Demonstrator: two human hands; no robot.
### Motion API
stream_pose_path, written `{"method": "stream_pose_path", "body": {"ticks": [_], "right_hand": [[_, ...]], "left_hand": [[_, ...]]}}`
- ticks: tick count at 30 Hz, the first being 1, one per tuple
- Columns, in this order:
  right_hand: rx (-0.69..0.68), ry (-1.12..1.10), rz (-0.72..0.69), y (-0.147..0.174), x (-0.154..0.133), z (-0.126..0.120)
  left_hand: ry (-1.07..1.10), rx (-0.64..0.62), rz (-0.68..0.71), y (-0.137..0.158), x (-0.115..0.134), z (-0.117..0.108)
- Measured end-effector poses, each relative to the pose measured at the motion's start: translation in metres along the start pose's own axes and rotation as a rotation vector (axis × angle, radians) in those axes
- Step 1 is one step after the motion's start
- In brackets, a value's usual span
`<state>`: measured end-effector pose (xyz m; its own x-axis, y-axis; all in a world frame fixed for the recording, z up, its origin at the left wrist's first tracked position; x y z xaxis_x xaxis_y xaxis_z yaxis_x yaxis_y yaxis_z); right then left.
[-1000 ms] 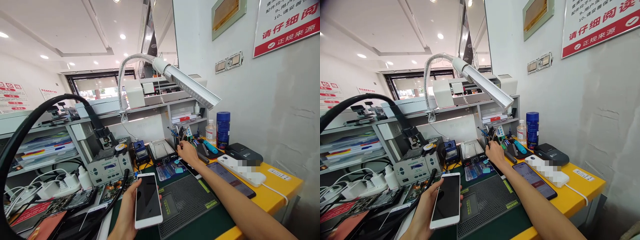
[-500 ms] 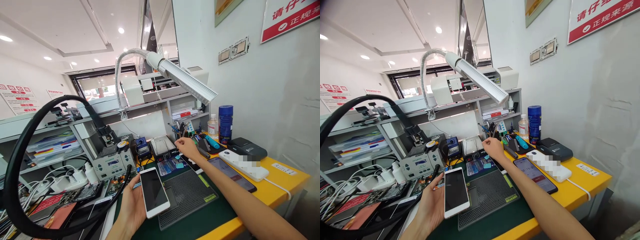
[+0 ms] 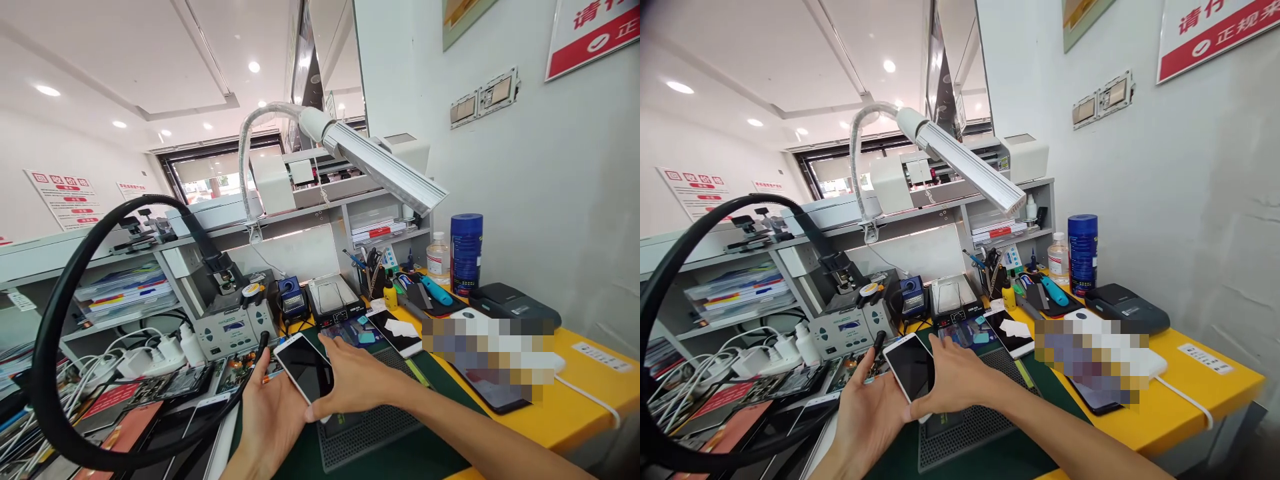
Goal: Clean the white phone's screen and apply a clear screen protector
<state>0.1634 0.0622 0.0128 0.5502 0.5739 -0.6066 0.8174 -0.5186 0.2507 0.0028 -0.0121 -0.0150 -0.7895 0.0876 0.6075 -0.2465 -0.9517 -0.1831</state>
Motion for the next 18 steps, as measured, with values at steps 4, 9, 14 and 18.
{"method": "stream_pose_path", "body": {"ticks": [4, 9, 14, 18], "right_hand": [[0.014, 0.009, -0.065, -0.004, 0.002, 0.004], [0.043, 0.121, -0.061, -0.006, 0.01, -0.001], [0.033, 0.278, -0.124, 0.0, 0.015, -0.013], [-0.068, 0.3, -0.147, 0.011, 0.02, -0.024]], "left_hand": [[0.03, -0.04, -0.011, 0.002, -0.001, -0.003], [0.064, -0.013, -0.054, 0.001, 0.005, -0.009], [0.038, 0.037, -0.133, -0.001, 0.012, -0.011], [-0.165, 0.184, -0.155, -0.001, 0.02, -0.012]]}}
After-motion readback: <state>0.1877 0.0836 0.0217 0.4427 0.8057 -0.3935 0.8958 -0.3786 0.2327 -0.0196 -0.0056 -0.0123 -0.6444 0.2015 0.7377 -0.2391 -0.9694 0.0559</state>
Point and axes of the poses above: each hand's wrist, its own y-axis away from the middle knuckle, its own z-axis out of the palm, x = y × z, the point moved 1 cm from there along -y, towards the middle knuckle, and after that the axes turned 15 degrees about -x, right-handed, at the moved point
